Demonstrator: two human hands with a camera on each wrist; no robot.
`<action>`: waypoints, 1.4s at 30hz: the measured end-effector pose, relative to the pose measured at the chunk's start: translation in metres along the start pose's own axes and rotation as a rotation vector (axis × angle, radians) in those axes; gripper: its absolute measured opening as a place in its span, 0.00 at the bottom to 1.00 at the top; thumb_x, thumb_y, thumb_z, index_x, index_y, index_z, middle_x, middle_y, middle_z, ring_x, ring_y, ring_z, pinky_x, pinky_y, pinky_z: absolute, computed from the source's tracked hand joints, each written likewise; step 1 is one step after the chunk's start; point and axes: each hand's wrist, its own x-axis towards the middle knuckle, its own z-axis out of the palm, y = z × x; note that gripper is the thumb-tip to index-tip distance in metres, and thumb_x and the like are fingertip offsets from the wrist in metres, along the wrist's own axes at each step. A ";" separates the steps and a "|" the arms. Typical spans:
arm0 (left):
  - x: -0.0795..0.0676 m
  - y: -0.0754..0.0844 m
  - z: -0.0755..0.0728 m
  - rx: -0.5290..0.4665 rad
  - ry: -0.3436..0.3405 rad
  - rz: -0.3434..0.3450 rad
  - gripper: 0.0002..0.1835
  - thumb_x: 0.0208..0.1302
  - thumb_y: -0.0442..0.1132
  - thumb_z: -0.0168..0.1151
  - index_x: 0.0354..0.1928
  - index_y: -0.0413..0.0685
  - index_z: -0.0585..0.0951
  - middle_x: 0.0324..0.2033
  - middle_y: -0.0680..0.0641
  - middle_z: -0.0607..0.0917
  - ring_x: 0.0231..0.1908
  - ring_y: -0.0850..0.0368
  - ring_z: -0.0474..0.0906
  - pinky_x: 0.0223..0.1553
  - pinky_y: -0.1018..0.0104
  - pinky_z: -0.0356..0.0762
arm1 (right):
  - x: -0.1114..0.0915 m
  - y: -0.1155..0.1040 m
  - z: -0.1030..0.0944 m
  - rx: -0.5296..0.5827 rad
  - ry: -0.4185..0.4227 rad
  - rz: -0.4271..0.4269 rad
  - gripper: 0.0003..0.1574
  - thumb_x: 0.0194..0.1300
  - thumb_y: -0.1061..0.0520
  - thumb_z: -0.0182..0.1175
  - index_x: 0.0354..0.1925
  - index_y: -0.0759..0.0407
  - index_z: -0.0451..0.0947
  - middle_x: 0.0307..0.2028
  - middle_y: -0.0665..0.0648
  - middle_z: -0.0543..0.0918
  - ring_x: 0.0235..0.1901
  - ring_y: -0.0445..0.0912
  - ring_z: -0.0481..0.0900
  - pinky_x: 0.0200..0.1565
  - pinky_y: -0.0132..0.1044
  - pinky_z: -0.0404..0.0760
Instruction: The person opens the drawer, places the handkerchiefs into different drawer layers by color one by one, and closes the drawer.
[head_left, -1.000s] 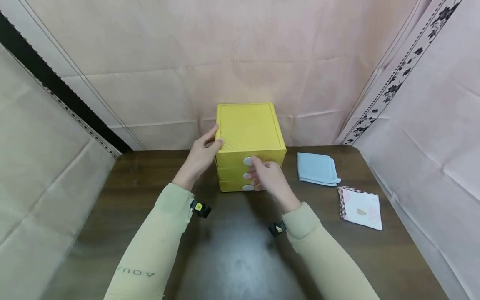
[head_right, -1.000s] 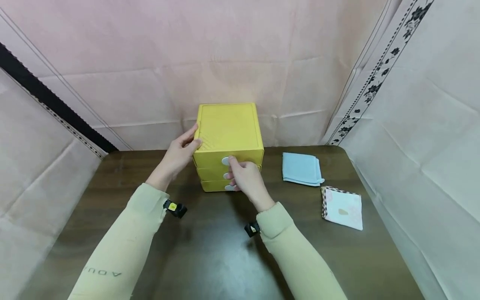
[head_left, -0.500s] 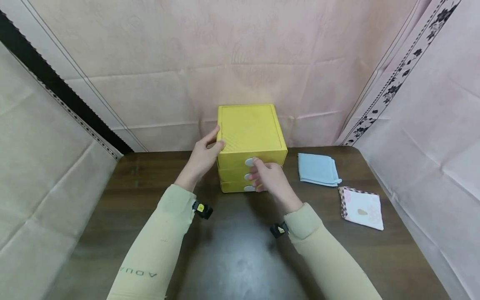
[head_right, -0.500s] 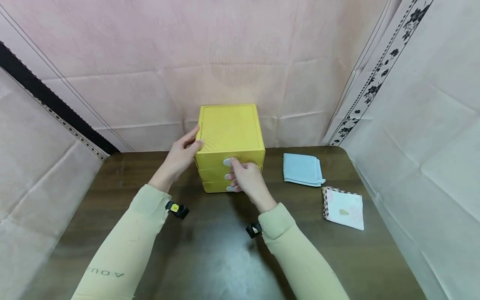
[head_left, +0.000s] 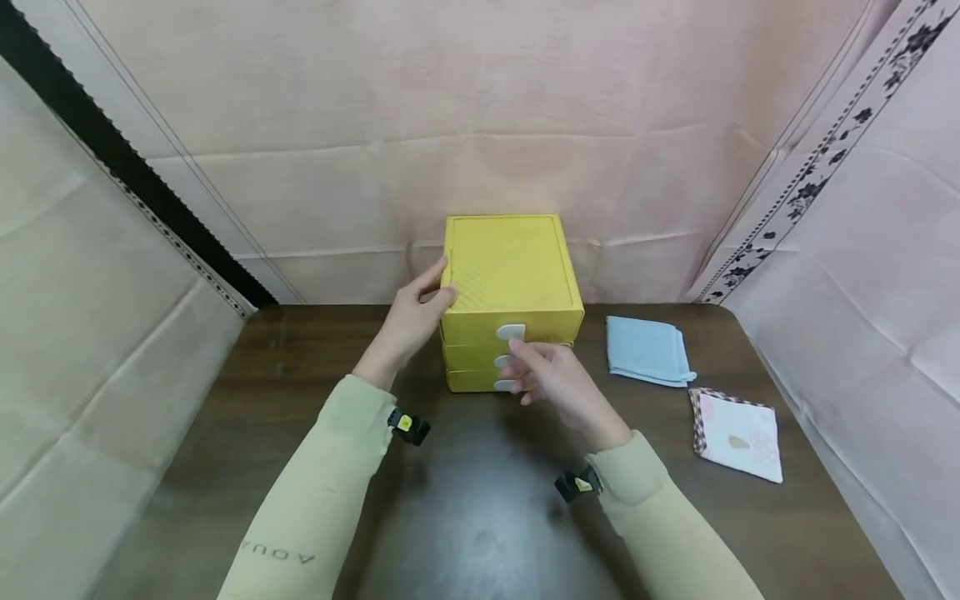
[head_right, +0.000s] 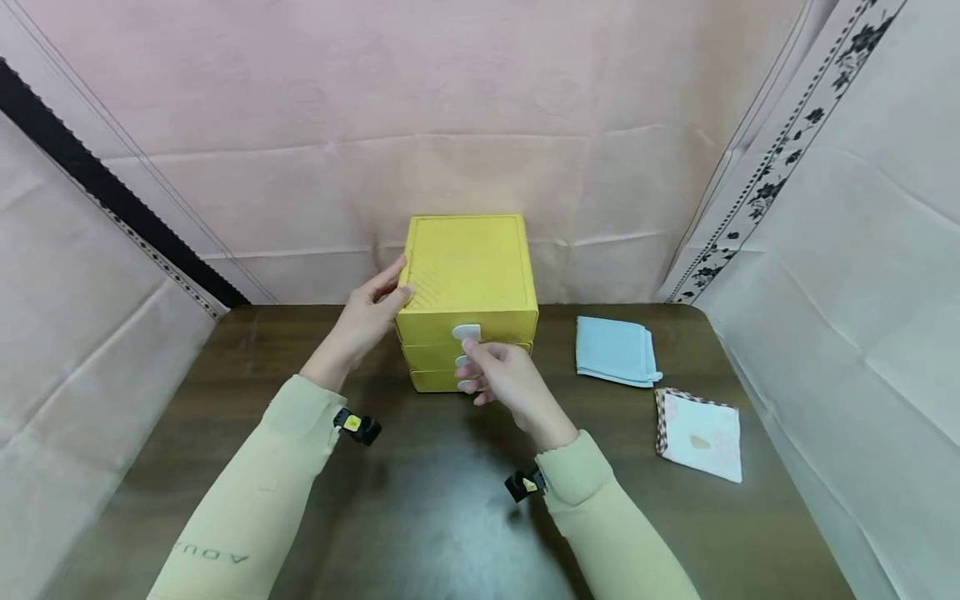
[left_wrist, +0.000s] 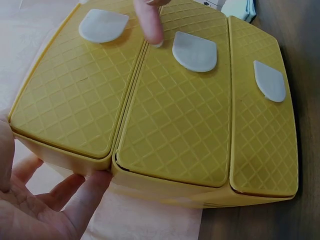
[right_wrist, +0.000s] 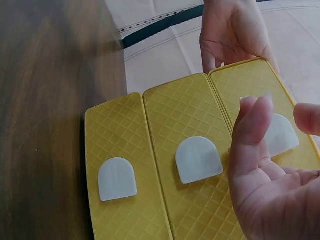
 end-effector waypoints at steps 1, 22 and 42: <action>0.000 0.000 0.001 -0.003 -0.007 -0.001 0.32 0.67 0.56 0.57 0.72 0.76 0.61 0.65 0.53 0.69 0.60 0.59 0.69 0.57 0.57 0.71 | -0.002 0.002 -0.002 0.005 0.007 0.005 0.33 0.68 0.37 0.56 0.50 0.66 0.80 0.41 0.66 0.83 0.33 0.54 0.79 0.32 0.41 0.81; -0.009 0.019 0.005 -0.008 -0.023 -0.045 0.32 0.70 0.51 0.55 0.73 0.72 0.59 0.66 0.49 0.68 0.61 0.56 0.68 0.59 0.55 0.69 | 0.014 0.050 -0.004 0.046 0.092 0.160 0.40 0.63 0.33 0.60 0.52 0.67 0.78 0.39 0.65 0.84 0.31 0.49 0.79 0.34 0.40 0.82; 0.000 0.004 0.004 -0.022 0.008 -0.002 0.30 0.68 0.54 0.57 0.71 0.78 0.62 0.64 0.53 0.70 0.59 0.59 0.69 0.58 0.56 0.70 | 0.025 0.045 0.005 0.163 0.135 0.197 0.35 0.63 0.37 0.61 0.50 0.65 0.80 0.34 0.59 0.83 0.28 0.45 0.76 0.32 0.36 0.79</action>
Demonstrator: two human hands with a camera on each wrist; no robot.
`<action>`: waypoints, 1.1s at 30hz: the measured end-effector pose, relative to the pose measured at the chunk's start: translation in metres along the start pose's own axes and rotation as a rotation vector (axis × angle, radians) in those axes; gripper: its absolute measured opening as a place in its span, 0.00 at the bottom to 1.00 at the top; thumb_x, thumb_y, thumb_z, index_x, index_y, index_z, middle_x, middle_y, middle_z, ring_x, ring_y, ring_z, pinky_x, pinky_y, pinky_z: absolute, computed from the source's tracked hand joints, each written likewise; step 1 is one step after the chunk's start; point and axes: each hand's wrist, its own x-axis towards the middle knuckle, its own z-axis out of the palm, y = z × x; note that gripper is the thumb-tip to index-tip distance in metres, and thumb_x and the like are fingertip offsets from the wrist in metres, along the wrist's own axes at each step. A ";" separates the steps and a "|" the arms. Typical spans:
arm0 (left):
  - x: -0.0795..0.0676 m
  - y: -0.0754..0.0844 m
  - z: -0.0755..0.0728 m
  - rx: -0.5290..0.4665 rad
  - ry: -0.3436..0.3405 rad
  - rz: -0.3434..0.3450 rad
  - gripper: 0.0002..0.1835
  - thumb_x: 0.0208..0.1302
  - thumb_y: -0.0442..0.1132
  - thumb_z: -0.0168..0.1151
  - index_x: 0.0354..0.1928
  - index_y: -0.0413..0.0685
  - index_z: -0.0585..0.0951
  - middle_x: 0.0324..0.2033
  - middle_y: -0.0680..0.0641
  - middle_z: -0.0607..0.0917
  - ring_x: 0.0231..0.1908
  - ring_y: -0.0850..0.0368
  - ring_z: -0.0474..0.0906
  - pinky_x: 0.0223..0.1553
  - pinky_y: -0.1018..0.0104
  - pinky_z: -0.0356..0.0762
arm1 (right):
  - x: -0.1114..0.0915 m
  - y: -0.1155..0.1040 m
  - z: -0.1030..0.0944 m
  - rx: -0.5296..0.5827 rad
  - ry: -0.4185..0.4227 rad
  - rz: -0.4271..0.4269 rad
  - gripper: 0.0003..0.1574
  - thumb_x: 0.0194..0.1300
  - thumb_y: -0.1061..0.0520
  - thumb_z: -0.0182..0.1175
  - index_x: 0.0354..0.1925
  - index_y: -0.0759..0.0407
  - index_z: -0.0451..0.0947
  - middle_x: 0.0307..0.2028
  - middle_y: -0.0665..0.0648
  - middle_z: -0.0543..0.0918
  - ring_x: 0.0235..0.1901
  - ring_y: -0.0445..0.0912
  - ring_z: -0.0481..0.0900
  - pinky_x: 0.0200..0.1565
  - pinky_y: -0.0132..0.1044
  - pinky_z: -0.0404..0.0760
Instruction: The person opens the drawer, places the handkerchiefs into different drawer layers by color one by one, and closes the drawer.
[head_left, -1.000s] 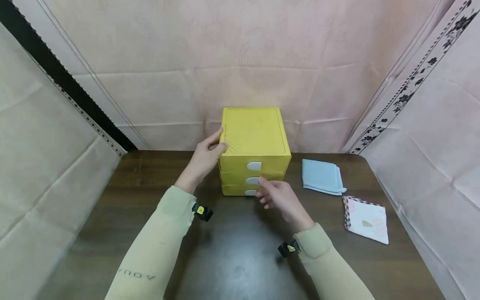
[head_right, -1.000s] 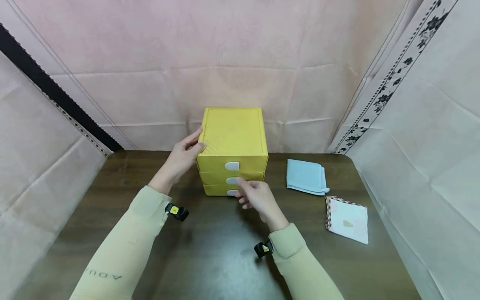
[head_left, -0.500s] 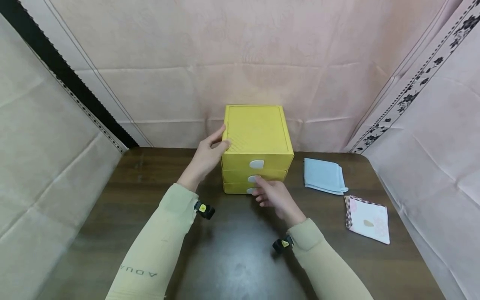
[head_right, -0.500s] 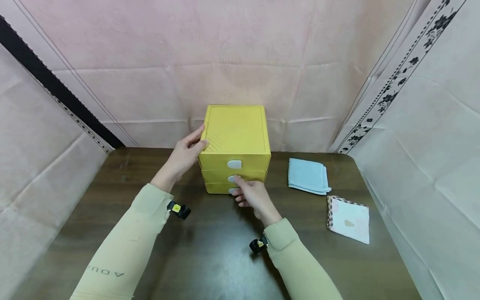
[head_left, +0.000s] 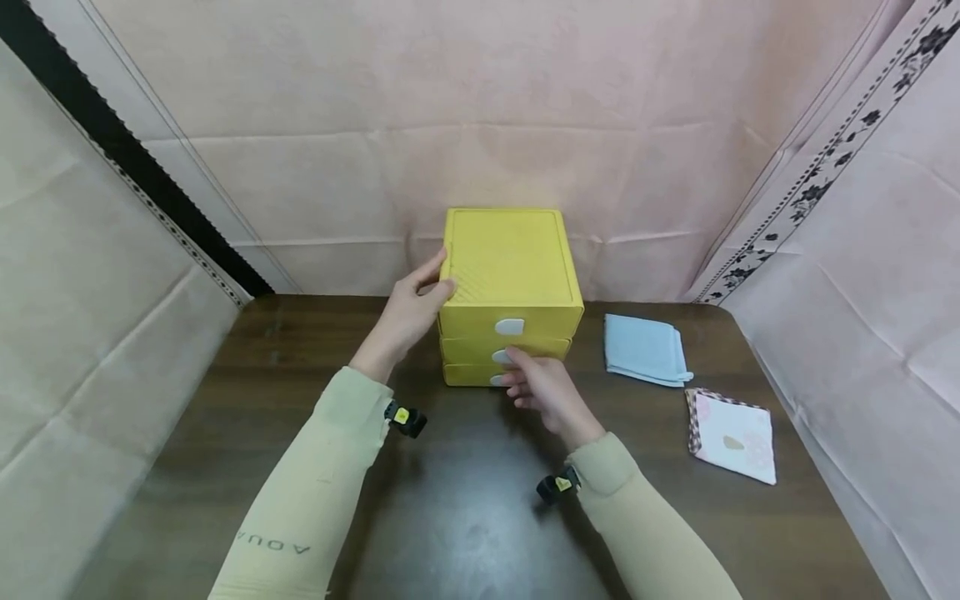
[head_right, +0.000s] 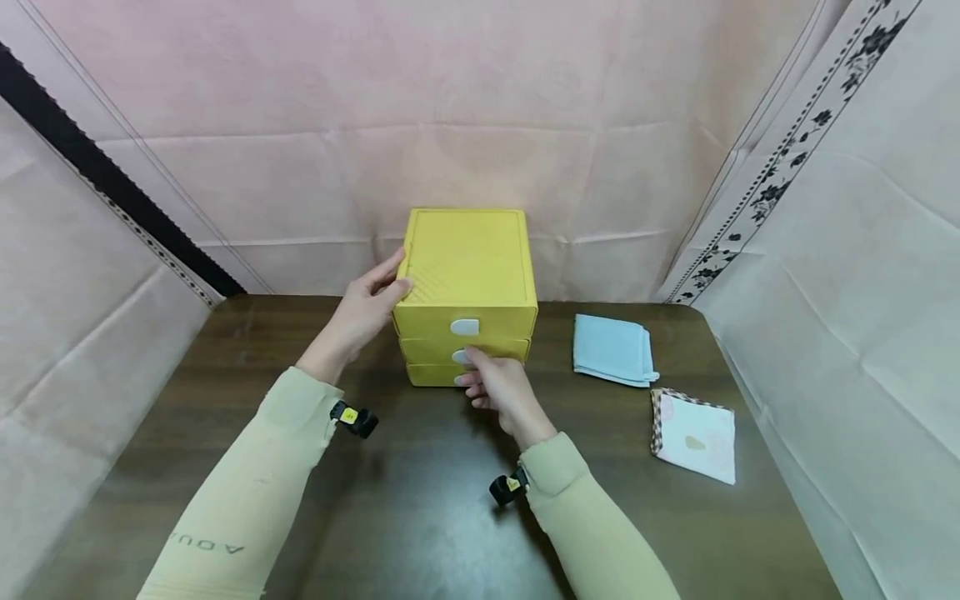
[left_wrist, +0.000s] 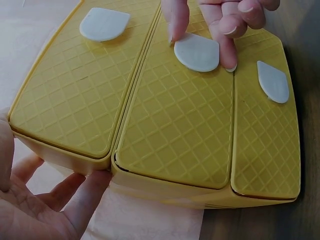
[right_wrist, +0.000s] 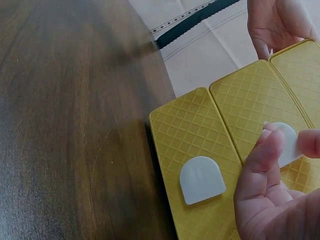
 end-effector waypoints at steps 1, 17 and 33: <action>0.000 0.000 0.000 -0.002 0.004 0.000 0.30 0.68 0.54 0.57 0.71 0.78 0.62 0.64 0.53 0.70 0.59 0.59 0.70 0.58 0.56 0.71 | 0.001 0.000 0.001 0.004 0.000 0.005 0.35 0.63 0.37 0.61 0.50 0.65 0.80 0.34 0.58 0.83 0.28 0.45 0.76 0.32 0.36 0.79; 0.004 -0.001 -0.002 -0.009 -0.008 0.010 0.31 0.68 0.55 0.58 0.70 0.78 0.61 0.66 0.51 0.69 0.59 0.59 0.70 0.58 0.57 0.70 | 0.000 -0.003 0.002 -0.008 -0.001 0.003 0.36 0.64 0.35 0.59 0.51 0.65 0.80 0.33 0.57 0.82 0.27 0.45 0.76 0.30 0.36 0.78; 0.003 -0.001 -0.002 0.009 -0.013 -0.010 0.31 0.67 0.57 0.57 0.70 0.80 0.61 0.67 0.53 0.67 0.60 0.60 0.69 0.59 0.58 0.70 | 0.000 0.003 0.003 -0.037 0.009 0.015 0.37 0.62 0.31 0.58 0.51 0.60 0.81 0.33 0.57 0.82 0.28 0.46 0.76 0.30 0.37 0.78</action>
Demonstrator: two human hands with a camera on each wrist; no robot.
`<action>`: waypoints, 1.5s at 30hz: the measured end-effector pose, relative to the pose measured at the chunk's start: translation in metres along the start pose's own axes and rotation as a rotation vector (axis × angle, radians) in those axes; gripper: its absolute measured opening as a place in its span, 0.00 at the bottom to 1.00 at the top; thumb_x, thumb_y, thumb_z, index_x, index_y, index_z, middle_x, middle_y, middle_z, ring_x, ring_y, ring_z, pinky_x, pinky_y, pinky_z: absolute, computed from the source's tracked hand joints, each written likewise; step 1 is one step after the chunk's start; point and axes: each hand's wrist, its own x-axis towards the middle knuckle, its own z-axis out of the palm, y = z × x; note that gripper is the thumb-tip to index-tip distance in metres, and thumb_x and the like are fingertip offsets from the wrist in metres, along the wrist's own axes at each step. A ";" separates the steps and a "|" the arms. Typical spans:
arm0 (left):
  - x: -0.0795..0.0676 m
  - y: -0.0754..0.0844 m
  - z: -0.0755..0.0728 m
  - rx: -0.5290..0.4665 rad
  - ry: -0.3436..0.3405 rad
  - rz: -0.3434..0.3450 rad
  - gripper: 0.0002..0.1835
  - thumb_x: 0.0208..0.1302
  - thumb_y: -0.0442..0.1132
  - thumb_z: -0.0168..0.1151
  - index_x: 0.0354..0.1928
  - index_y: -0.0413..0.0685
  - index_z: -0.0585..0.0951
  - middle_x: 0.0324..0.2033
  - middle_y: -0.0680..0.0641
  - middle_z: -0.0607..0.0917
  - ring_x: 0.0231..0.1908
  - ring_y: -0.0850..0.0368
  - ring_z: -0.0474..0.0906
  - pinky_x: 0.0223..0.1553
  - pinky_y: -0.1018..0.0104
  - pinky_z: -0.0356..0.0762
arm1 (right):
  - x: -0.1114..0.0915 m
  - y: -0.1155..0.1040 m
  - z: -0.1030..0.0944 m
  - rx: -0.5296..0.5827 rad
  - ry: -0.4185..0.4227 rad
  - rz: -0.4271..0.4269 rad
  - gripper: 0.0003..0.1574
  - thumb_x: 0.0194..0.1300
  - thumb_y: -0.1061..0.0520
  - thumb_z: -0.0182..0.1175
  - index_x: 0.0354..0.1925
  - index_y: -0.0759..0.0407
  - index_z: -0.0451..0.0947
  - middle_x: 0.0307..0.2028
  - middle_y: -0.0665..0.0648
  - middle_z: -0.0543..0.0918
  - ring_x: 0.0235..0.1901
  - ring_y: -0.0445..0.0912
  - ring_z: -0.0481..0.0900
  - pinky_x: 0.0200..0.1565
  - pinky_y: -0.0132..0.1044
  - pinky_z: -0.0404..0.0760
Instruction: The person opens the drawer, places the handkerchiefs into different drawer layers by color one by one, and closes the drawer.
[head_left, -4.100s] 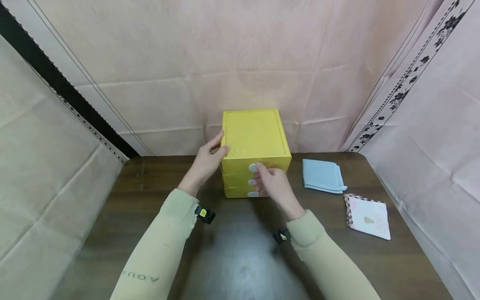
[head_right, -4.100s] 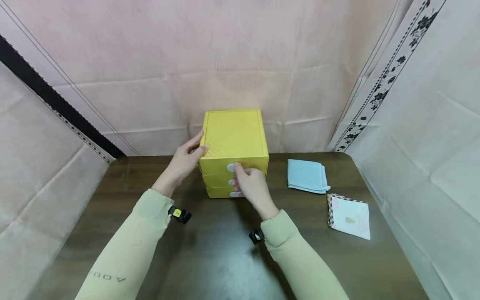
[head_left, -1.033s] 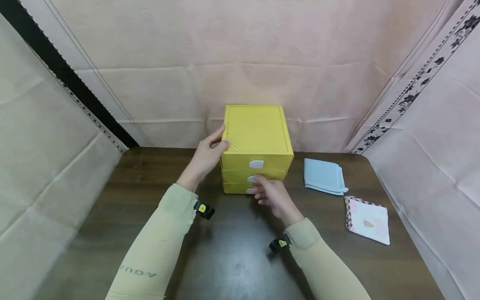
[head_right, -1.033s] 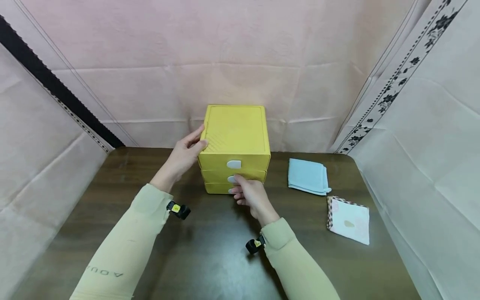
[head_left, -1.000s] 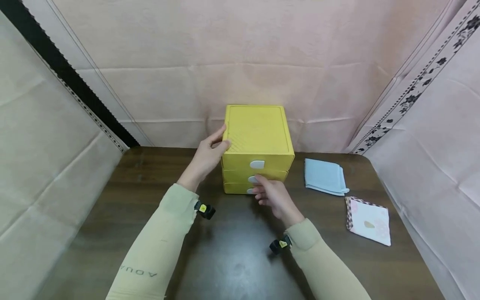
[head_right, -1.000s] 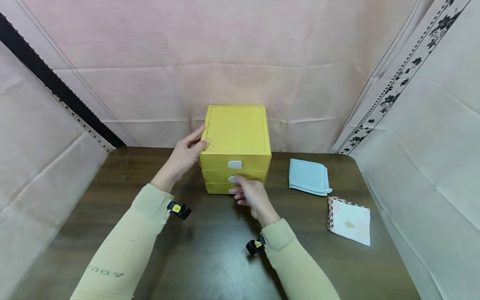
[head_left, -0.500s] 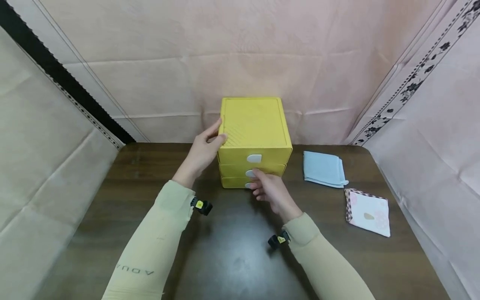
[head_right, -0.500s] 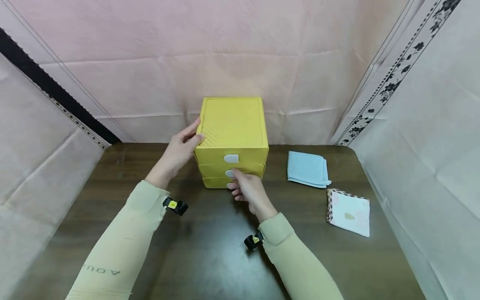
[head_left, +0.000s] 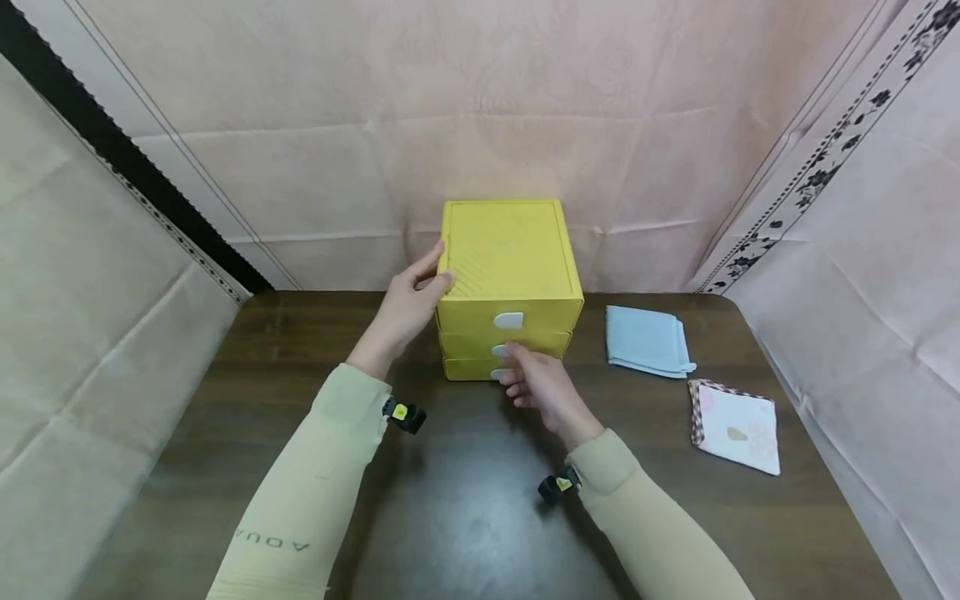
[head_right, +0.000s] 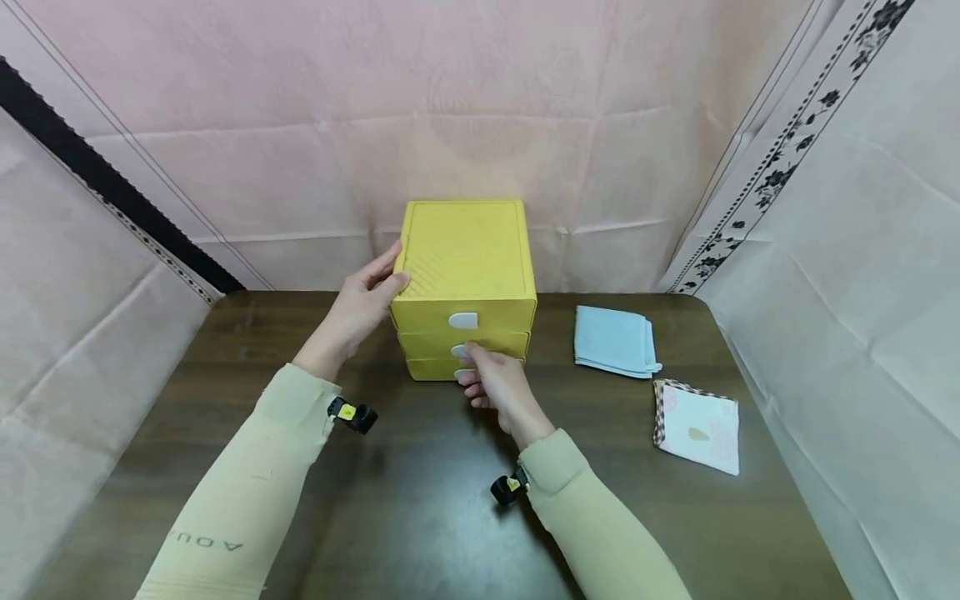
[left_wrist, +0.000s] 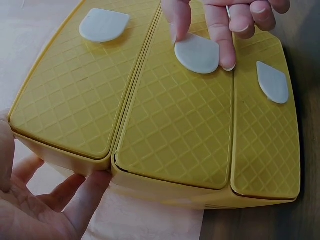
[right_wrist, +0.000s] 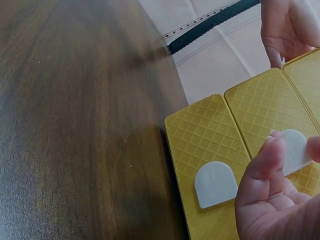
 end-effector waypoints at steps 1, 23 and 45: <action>-0.001 0.000 0.000 0.003 0.003 -0.006 0.31 0.67 0.57 0.57 0.70 0.80 0.61 0.67 0.53 0.67 0.60 0.60 0.69 0.58 0.58 0.70 | 0.000 0.001 0.000 -0.005 -0.002 0.002 0.37 0.63 0.31 0.58 0.51 0.60 0.81 0.33 0.57 0.82 0.28 0.46 0.76 0.30 0.37 0.78; -0.001 0.007 -0.001 -0.010 -0.001 -0.043 0.32 0.69 0.52 0.56 0.73 0.72 0.59 0.68 0.53 0.66 0.60 0.60 0.68 0.57 0.60 0.71 | -0.030 0.022 0.001 -0.026 -0.003 -0.020 0.41 0.62 0.30 0.58 0.50 0.66 0.79 0.30 0.58 0.80 0.26 0.47 0.76 0.28 0.37 0.78; 0.000 0.001 0.000 -0.012 0.000 -0.005 0.31 0.68 0.56 0.57 0.71 0.79 0.60 0.66 0.55 0.68 0.59 0.61 0.69 0.55 0.61 0.73 | -0.065 0.043 -0.001 -0.025 -0.008 -0.022 0.43 0.58 0.28 0.61 0.46 0.67 0.80 0.27 0.58 0.79 0.25 0.48 0.75 0.25 0.36 0.77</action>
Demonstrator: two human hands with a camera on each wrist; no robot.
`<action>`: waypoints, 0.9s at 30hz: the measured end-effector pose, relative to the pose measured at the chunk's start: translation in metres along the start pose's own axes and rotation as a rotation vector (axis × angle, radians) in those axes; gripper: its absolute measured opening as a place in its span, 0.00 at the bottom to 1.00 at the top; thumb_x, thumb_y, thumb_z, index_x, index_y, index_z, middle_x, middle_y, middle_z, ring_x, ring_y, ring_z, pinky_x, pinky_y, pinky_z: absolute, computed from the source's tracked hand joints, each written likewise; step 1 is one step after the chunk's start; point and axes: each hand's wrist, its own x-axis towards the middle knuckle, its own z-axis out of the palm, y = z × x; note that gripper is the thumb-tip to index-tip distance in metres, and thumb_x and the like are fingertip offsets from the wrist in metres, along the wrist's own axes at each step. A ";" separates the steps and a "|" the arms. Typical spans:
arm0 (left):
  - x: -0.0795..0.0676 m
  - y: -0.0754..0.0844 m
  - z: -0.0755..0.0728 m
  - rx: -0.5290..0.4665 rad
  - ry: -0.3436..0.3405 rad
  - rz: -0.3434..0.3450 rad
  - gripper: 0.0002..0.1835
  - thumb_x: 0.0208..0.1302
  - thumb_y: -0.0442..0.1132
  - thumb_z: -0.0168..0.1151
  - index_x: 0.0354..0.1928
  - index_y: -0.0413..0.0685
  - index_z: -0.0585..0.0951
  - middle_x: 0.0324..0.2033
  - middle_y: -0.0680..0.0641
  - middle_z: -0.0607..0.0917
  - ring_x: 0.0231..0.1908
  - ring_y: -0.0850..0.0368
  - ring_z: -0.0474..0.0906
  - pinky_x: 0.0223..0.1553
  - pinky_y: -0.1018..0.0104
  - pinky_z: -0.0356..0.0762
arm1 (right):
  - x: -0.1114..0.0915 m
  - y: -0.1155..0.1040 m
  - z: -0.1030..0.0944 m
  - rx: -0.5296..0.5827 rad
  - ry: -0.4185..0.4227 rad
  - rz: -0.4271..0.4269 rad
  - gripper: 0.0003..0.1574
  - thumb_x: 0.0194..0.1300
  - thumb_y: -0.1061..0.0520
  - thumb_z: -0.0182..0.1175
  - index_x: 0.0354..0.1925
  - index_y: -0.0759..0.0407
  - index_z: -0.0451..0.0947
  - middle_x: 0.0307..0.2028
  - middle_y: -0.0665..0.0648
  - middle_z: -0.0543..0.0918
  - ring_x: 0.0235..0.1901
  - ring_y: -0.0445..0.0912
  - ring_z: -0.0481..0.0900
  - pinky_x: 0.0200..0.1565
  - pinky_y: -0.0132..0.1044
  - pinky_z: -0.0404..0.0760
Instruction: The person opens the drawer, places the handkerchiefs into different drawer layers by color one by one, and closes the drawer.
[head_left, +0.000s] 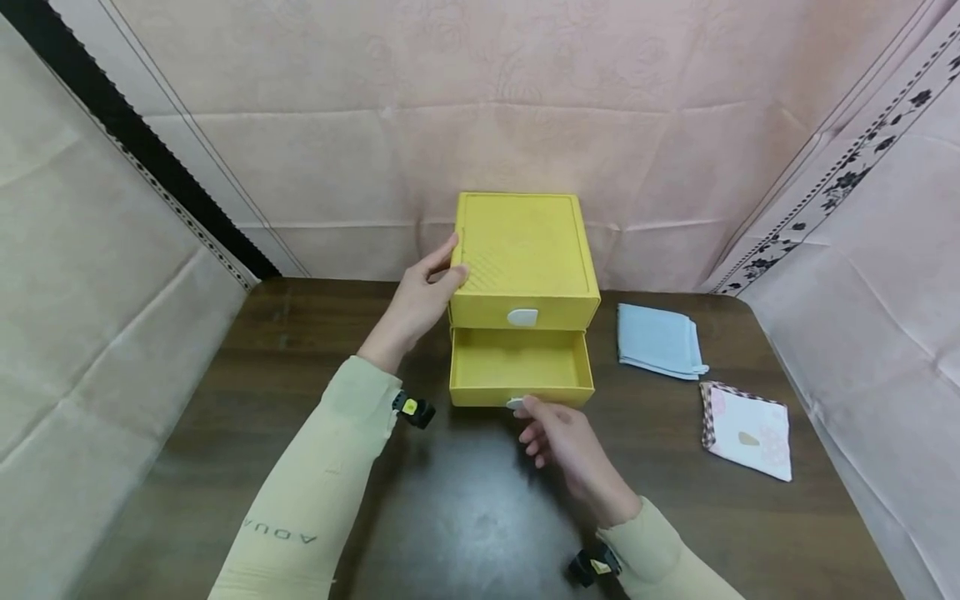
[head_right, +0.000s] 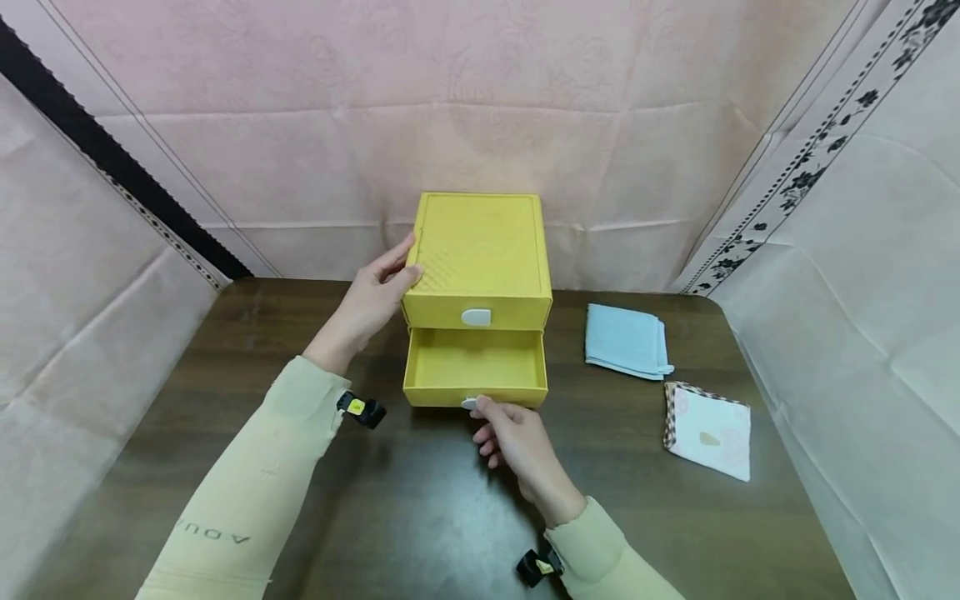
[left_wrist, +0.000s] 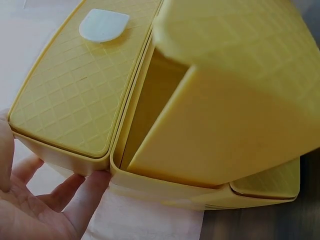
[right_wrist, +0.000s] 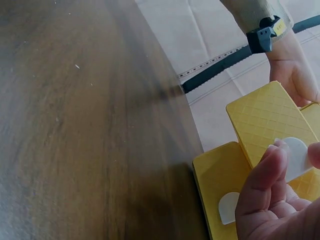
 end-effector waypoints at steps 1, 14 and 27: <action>0.000 0.000 0.000 0.002 -0.001 0.000 0.31 0.68 0.56 0.57 0.71 0.78 0.59 0.66 0.55 0.67 0.59 0.62 0.69 0.56 0.60 0.73 | -0.001 0.000 0.000 0.002 0.000 0.000 0.43 0.58 0.29 0.61 0.46 0.67 0.80 0.27 0.58 0.79 0.24 0.47 0.75 0.25 0.36 0.77; 0.001 -0.002 0.001 -0.002 0.008 0.017 0.31 0.69 0.55 0.56 0.71 0.78 0.60 0.66 0.55 0.68 0.58 0.61 0.70 0.54 0.60 0.74 | -0.023 0.008 0.006 0.010 0.019 -0.002 0.37 0.65 0.35 0.59 0.45 0.70 0.80 0.24 0.57 0.78 0.21 0.46 0.74 0.22 0.35 0.76; -0.001 -0.001 0.001 -0.011 0.001 0.022 0.31 0.69 0.54 0.57 0.71 0.77 0.59 0.66 0.55 0.68 0.58 0.61 0.70 0.55 0.60 0.74 | -0.029 0.015 0.011 0.039 0.017 0.007 0.32 0.66 0.39 0.59 0.44 0.68 0.82 0.22 0.56 0.78 0.20 0.46 0.73 0.20 0.36 0.75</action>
